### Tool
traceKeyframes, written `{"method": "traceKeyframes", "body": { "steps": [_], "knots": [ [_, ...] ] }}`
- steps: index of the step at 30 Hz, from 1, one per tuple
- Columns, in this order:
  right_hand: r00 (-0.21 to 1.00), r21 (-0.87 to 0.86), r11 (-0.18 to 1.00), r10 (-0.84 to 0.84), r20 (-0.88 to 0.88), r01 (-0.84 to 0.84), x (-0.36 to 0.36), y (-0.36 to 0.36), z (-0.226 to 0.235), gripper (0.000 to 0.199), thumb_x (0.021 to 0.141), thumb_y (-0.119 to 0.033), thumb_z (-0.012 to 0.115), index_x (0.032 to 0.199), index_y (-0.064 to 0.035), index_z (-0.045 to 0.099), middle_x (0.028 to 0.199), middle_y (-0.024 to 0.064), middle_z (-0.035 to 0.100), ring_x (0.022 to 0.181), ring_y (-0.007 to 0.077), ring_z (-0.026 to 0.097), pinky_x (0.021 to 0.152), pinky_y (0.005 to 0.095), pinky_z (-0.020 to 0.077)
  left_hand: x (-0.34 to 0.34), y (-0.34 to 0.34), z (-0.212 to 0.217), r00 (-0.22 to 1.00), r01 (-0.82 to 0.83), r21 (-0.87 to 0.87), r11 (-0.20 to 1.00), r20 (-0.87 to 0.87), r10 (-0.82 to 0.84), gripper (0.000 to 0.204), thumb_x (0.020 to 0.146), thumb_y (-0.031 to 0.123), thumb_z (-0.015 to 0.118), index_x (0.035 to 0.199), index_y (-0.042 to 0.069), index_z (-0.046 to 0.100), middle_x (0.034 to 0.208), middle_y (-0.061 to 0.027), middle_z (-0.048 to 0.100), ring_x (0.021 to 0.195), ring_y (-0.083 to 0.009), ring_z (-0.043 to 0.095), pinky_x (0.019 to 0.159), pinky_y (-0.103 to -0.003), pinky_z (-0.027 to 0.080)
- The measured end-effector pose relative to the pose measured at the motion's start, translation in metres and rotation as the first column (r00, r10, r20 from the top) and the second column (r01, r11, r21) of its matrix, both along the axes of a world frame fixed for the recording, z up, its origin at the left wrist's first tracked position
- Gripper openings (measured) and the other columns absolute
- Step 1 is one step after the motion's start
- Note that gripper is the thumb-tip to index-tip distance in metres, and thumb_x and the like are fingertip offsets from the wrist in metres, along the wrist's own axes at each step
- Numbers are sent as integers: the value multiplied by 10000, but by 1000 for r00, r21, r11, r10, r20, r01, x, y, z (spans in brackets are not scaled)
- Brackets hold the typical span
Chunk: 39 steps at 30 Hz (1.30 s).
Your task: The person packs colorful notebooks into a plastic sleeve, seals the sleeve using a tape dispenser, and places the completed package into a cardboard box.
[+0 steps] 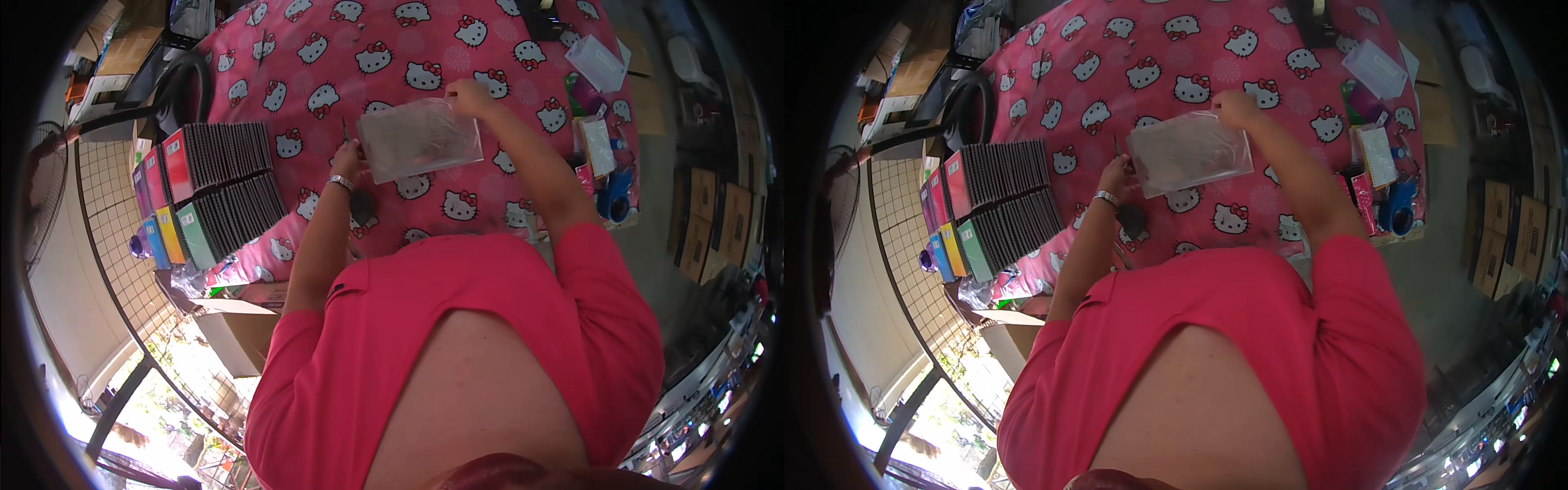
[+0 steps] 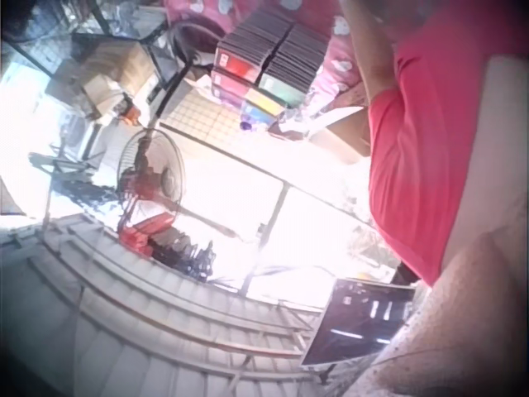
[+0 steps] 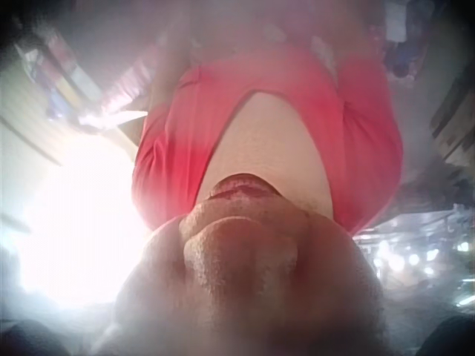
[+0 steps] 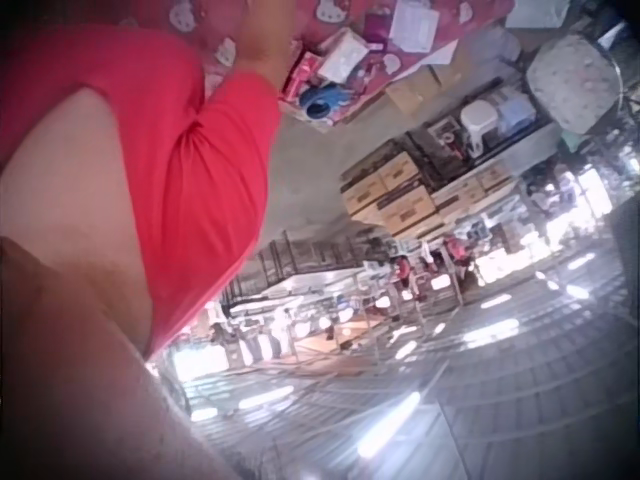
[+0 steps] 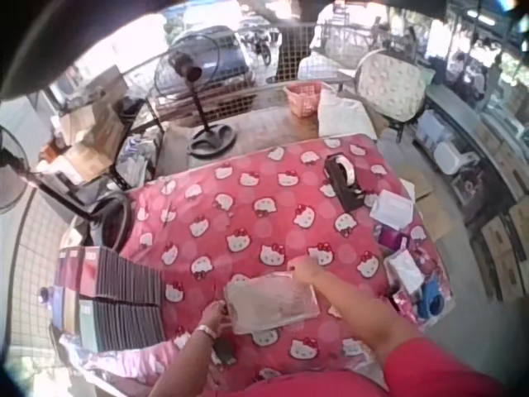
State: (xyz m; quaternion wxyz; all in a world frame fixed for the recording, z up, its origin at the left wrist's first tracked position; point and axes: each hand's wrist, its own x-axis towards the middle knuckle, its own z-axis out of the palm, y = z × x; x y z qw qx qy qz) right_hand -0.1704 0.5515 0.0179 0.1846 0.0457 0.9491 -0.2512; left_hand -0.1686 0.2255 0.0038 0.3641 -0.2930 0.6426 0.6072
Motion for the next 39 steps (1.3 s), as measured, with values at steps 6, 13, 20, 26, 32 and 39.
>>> {"method": "traceKeyframes", "body": {
  "steps": [6,13,20,26,32,39],
  "knots": [
    [889,-443,856,40,-456,-266,60,-11,94,196,765,-128,634,946,-150,706,1062,63,647,843,235,642,775,342,494,2,-13,7,968,-232,138,963,129,215,474,883,532,467,1086,108,531,886,-48,577,795,-219,591,668,-403,463],
    [935,-389,850,316,-162,-355,195,-16,69,269,745,-46,591,979,-147,677,1129,82,613,1081,252,552,930,362,420,12,-21,-10,985,82,-4,997,-154,-82,469,823,360,638,1170,77,503,972,-56,583,823,-172,587,682,-315,478],
    [984,-359,921,106,-141,-151,177,-32,22,365,764,-177,644,1124,-140,599,1267,96,509,1163,285,475,980,446,353,58,17,-15,777,154,-435,887,-502,-380,417,755,234,711,1069,23,536,844,-103,620,736,-189,584,663,-324,475],
    [893,69,919,393,-220,-388,130,-69,-6,690,790,-446,622,1393,-267,338,1496,104,193,1364,342,196,1089,518,153,43,19,-21,949,-41,-218,975,-315,-30,164,812,124,643,865,9,540,655,-72,581,657,-186,575,624,-314,471],
    [844,251,847,513,-156,-469,86,-99,-12,805,796,-608,515,1457,-321,156,1533,94,47,1393,400,-2,1082,596,-2,-3,-11,-13,814,-247,-295,923,-580,33,266,819,87,617,1054,9,518,910,-122,587,831,-212,589,709,-322,485],
    [877,256,862,472,-91,-438,71,-91,-33,841,805,-640,477,1463,-352,40,1535,69,-100,1382,417,-98,1061,619,-49,39,-1,26,486,-49,-643,764,-684,-544,494,778,117,606,1231,5,443,1172,-205,506,1082,-365,500,945,-430,393]
  ]
}}
